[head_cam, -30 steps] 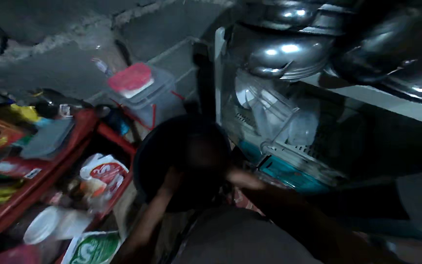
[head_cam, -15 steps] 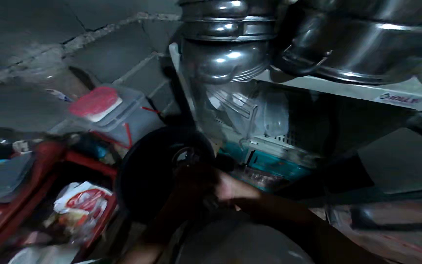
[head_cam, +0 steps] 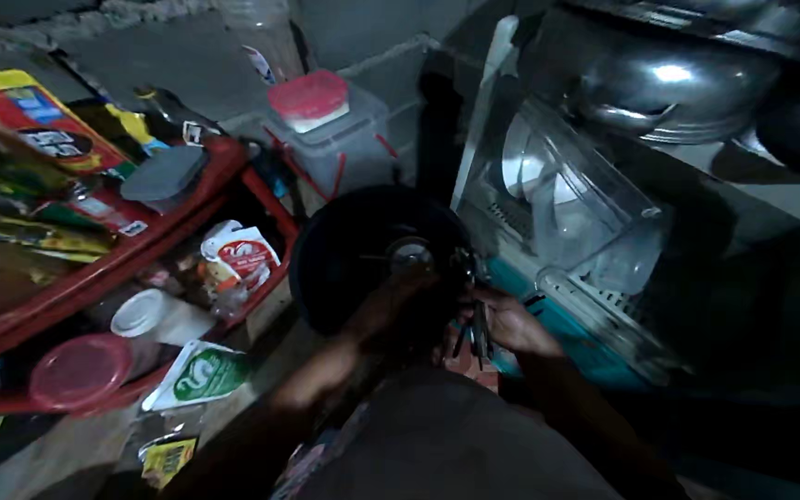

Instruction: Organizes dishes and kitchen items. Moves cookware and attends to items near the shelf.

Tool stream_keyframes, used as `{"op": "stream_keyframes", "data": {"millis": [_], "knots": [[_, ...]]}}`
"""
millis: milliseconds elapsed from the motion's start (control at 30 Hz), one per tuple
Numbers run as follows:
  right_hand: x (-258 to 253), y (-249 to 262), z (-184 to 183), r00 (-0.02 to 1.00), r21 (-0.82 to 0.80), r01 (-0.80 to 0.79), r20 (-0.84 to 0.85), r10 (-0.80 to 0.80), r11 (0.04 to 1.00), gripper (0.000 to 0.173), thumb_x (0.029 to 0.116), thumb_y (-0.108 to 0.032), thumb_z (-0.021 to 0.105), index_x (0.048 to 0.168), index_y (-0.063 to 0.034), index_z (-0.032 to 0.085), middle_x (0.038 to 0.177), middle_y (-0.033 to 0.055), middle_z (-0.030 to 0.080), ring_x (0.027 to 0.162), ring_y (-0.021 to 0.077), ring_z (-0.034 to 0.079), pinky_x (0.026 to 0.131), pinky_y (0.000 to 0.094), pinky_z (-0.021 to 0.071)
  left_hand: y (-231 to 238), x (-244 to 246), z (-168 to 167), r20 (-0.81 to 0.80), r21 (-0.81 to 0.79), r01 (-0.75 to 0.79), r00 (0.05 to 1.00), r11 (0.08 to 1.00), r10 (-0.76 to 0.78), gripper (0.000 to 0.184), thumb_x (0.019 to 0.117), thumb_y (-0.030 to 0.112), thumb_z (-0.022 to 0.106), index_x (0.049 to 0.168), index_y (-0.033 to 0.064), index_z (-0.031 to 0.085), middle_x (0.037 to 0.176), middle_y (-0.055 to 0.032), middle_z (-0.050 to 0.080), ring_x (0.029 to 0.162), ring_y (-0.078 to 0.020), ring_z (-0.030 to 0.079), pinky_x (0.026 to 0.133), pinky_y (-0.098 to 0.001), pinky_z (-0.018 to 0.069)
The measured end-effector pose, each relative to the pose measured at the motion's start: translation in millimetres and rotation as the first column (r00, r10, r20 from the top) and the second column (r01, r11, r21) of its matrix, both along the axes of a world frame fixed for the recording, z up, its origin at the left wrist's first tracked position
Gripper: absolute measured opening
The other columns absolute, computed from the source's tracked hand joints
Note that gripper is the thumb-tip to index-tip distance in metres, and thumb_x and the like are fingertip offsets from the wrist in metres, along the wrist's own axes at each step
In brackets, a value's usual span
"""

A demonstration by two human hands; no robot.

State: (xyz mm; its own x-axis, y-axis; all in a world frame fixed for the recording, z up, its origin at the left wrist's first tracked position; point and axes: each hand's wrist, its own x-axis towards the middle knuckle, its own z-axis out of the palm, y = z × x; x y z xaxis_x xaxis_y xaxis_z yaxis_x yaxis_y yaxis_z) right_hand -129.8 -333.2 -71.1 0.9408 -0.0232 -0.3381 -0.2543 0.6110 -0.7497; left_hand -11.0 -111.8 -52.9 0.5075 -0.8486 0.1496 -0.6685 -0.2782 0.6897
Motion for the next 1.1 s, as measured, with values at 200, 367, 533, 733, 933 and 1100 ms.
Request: {"op": "stream_keyframes", "data": {"millis": [200,367,533,733,933,1100], "knots": [[10,-3,18,0.996,-0.352,0.006,-0.082,-0.037,0.936,0.021,0.1081,-0.015,0.048,0.121,-0.0017,0.058,0.092,0.0051,0.068,0.078,0.0120,0.066,0.073,0.0308,0.0595,-27,80,-69,0.120,0.495,-0.340,0.938,0.800,0.324,0.041,0.1026,0.022,0.060,0.140,0.0055,0.059,0.140,-0.0226,0.059,0.129,-0.0439,0.056,0.106,-0.0646,0.0433],[18,1,18,0.997,-0.663,-0.083,-0.050,0.067,0.744,0.032,0.1071,-0.020,0.052,0.131,-0.0005,0.060,0.107,0.0065,0.070,0.089,0.0101,0.068,0.078,0.0317,0.0598,-21,67,-53,0.043,0.629,-0.425,0.855,0.651,0.516,0.042,0.1034,0.023,0.055,0.140,0.0029,0.058,0.142,-0.0246,0.057,0.133,-0.0471,0.051,0.110,-0.0680,0.0361],[59,19,6,0.984,-0.384,-0.166,-0.010,0.175,0.908,0.037,0.1106,-0.017,0.038,0.134,0.0054,0.055,0.123,0.0121,0.071,0.111,0.0174,0.070,0.096,0.0359,0.0570,6,38,-28,-0.354,0.395,-0.484,0.704,0.781,0.616,0.036,0.0995,0.016,0.062,0.132,0.0016,0.062,0.121,-0.0226,0.068,0.108,-0.0370,0.068,0.095,-0.0570,0.0541],[78,106,19,0.984,-0.343,-0.028,0.157,0.087,0.939,0.031,0.1108,-0.018,0.040,0.125,0.0006,0.062,0.112,0.0087,0.075,0.103,0.0180,0.073,0.089,0.0355,0.0614,51,-44,22,-0.596,-0.006,-0.624,0.630,0.782,0.498,0.033,0.1086,0.020,0.051,0.130,-0.0019,0.062,0.108,-0.0203,0.068,0.085,-0.0257,0.067,0.078,-0.0435,0.0577],[73,210,35,0.942,-0.408,0.089,0.332,0.057,0.909,0.028,0.1042,-0.005,0.049,0.130,0.0054,0.051,0.108,0.0076,0.073,0.092,0.0146,0.074,0.083,0.0313,0.0632,121,-72,22,-0.572,-0.078,-0.736,0.585,0.672,0.574,0.033,0.1090,0.018,0.047,0.131,-0.0036,0.060,0.118,-0.0235,0.067,0.104,-0.0306,0.067,0.094,-0.0477,0.0536],[59,284,42,0.866,-0.540,0.127,0.470,0.173,0.832,0.046,0.1018,-0.007,0.054,0.142,0.0095,0.039,0.119,0.0130,0.068,0.102,0.0147,0.071,0.091,0.0314,0.0607,196,-91,20,-0.786,-0.188,-0.775,0.487,0.603,0.381,0.037,0.1108,0.025,0.044,0.141,0.0057,0.054,0.103,-0.0080,0.064,0.074,-0.0094,0.057,0.066,-0.0277,0.0501]]}}
